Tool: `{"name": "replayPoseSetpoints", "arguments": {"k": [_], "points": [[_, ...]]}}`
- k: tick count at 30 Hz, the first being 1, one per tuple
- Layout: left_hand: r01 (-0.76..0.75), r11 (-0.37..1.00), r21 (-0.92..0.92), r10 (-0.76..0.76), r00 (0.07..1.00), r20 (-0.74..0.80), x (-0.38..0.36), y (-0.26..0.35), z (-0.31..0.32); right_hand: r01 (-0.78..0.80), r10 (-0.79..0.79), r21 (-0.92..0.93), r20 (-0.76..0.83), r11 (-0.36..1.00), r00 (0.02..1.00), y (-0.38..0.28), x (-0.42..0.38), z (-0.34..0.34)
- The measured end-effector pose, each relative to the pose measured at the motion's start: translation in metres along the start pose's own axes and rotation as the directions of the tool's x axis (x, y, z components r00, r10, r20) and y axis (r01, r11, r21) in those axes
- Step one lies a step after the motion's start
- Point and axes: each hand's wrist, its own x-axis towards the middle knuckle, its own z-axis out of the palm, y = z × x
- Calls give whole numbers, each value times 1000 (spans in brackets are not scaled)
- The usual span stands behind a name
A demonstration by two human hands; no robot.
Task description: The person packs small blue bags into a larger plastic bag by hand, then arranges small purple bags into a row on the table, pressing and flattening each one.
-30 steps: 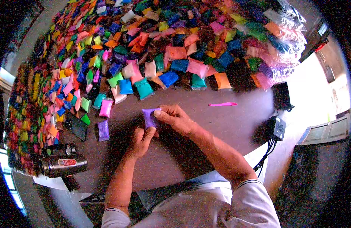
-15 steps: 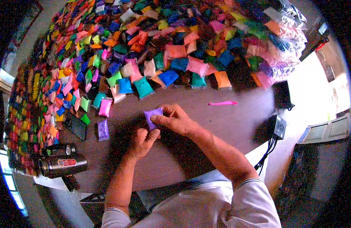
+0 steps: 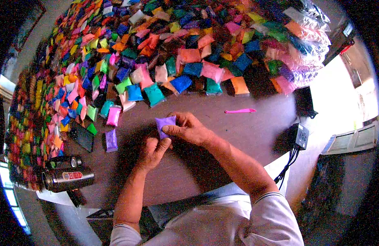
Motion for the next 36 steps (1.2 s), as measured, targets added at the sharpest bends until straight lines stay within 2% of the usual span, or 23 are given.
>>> {"name": "replayPoseSetpoints", "arguments": {"k": [1, 3, 7, 9, 10, 12, 14, 19, 21, 23, 27, 30, 36], "points": [[0, 1000, -1, 0, 1000, -1, 0, -2, 0, 8, -7, -29, 11, 1000, 1000, 4, 0, -3], [-84, 984, 156, 84, 996, 6, 1, -8, 0, 15, -14, -58, 23, 998, 1000, 9, 1, -7], [-116, 973, 198, 111, 993, 33, -1, -6, -1, 47, -40, -76, 96, 996, 995, 5, 0, -6], [65, 996, -61, -66, 998, -21, -4, -3, 0, 75, -66, -73, 111, 994, 992, -5, -2, -2], [65, 996, -61, -67, 998, -21, -4, -3, 0, 33, -30, -38, 80, 999, 996, -11, -3, 1], [19, 1000, -3, -19, 998, -60, -3, -3, -1, -9, 9, 0, 52, 1000, 999, -13, -4, 4], [7, 999, 38, -5, 999, -49, -1, 2, -1, 13, -14, -70, -21, 997, 1000, -10, -4, 5], [15, 996, 87, -17, 999, 30, -1, -1, 0, 55, -53, -133, 17, 990, 998, 8, 1, -5], [-68, 979, 194, 68, 998, 7, 0, -3, 2, 93, -89, -150, 39, 984, 995, 7, 1, -7], [-42, 986, 164, 44, 999, -11, -1, -7, 3, 20, -17, -34, 62, 999, 998, -4, -2, -4], [36, 998, 48, -32, 996, -82, -2, -1, 2, -33, 32, -20, -29, 999, 999, -11, -2, 5], [-12, 995, 102, 20, 997, -76, -1, -11, 3, 15, -11, 62, -72, 998, 997, -10, -2, 5], [-84, 979, 188, 91, 995, -30, -1, -2, 6, -36, 34, 114, 20, 993, 999, 5, 2, -9]]}}
